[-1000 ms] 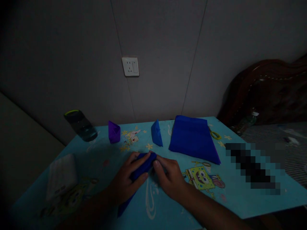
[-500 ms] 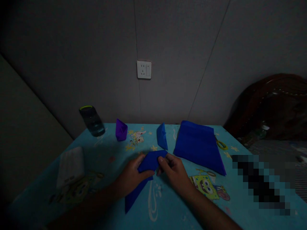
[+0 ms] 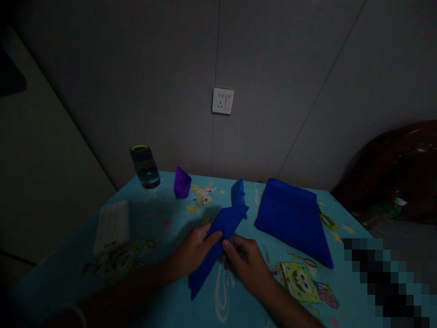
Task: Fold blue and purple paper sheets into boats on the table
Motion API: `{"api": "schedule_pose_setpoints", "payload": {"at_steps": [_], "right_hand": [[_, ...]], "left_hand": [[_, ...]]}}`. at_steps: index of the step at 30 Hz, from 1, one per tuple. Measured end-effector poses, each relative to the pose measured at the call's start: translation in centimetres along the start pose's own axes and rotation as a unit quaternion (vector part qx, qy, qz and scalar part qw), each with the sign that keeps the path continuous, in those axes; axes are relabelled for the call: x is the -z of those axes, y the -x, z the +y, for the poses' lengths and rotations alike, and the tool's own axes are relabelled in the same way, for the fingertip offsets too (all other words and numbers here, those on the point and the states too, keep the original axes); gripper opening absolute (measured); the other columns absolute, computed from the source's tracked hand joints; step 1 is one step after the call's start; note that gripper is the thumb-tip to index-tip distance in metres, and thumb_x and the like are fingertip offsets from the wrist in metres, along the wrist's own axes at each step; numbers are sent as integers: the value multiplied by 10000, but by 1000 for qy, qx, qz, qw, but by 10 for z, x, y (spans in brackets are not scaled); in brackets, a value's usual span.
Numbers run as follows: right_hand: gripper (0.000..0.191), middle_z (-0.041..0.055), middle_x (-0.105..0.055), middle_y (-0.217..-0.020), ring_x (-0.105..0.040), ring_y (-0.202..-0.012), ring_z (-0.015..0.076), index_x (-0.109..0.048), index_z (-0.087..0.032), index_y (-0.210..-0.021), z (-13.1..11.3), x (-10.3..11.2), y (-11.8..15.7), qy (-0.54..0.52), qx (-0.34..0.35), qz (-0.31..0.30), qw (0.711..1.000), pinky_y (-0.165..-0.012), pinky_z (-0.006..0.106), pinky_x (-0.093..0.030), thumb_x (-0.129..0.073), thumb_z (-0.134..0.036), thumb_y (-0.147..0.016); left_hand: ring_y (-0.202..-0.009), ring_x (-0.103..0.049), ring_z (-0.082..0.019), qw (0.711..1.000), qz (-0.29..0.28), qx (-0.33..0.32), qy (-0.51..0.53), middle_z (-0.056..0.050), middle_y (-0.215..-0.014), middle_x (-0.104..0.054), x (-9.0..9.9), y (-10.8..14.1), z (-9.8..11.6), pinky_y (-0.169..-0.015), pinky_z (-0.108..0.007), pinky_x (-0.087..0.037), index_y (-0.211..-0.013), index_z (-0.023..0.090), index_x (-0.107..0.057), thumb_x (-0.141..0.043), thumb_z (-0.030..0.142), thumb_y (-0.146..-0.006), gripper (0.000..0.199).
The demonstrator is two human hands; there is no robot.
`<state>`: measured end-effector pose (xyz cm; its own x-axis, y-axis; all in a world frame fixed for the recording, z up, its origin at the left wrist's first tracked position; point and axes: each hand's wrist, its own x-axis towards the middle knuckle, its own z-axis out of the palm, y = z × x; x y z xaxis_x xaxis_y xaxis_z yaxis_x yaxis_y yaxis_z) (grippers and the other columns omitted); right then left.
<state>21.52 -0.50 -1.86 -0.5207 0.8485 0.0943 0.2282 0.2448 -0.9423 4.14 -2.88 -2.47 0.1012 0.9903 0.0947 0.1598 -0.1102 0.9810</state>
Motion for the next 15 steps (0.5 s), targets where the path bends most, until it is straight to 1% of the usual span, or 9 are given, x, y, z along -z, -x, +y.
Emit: {"api": "schedule_pose_setpoints", "payload": {"at_steps": [2,4,8,10,12,14,15], "right_hand": [[485,-6,-584,-591,-536,-544,132,-583,-180,-686,-1,-4,3,0,-1,-13,1000,-537,243,-418,-477,-568,-957],[469,-20,-544,-586,-501,-538,122,-553,-187,-685,-3,-5,6,-16,0,-15,1000,-529,239,-395,-469,-553,-967],[488,-30,-493,-560,-448,-512,114,-512,-196,-653,-4,-7,5,-63,-13,-19,998,-500,236,-363,-478,-584,-948],[510,-36,-472,-527,-421,-482,110,-497,-201,-632,-2,-8,2,-71,-28,-3,997,-470,233,-337,-492,-620,-923],[527,-43,-449,-502,-396,-458,108,-493,-203,-615,1,-8,-1,-66,-41,28,997,-447,233,-313,-503,-648,-898],[522,-39,-452,-516,-401,-474,114,-512,-199,-617,2,-5,-4,-47,-33,66,996,-458,239,-324,-521,-649,-882],[512,-32,-467,-537,-416,-496,120,-525,-196,-624,2,-3,-5,-32,-23,86,996,-476,244,-342,-530,-639,-879]], "left_hand": [[-757,-645,-192,1000,9,-10,1,-44,-801,-707,0,0,2,-715,-295,-508,-896,153,-668,-498,465,-947,358],[-784,-646,-187,1000,-2,-15,24,-44,-822,-700,-1,1,4,-742,-292,-510,-868,154,-655,-474,490,-956,392],[-759,-644,-178,995,-32,17,90,-40,-794,-684,-4,1,4,-722,-284,-512,-873,156,-638,-444,557,-956,453],[-768,-649,-182,994,-22,27,103,-43,-796,-683,-5,0,0,-729,-290,-517,-888,158,-635,-426,552,-966,452],[-803,-659,-193,996,9,24,81,-55,-843,-692,-5,-1,-3,-753,-306,-523,-961,157,-632,-427,511,-978,410],[-850,-671,-205,998,38,7,43,-76,-952,-704,-4,0,-4,-779,-328,-533,-1126,161,-600,-473,456,-972,356],[-899,-675,-213,999,45,-9,26,-92,-1034,-701,-3,1,-3,-815,-344,-536,-1220,168,-561,-509,424,-960,368]]}}
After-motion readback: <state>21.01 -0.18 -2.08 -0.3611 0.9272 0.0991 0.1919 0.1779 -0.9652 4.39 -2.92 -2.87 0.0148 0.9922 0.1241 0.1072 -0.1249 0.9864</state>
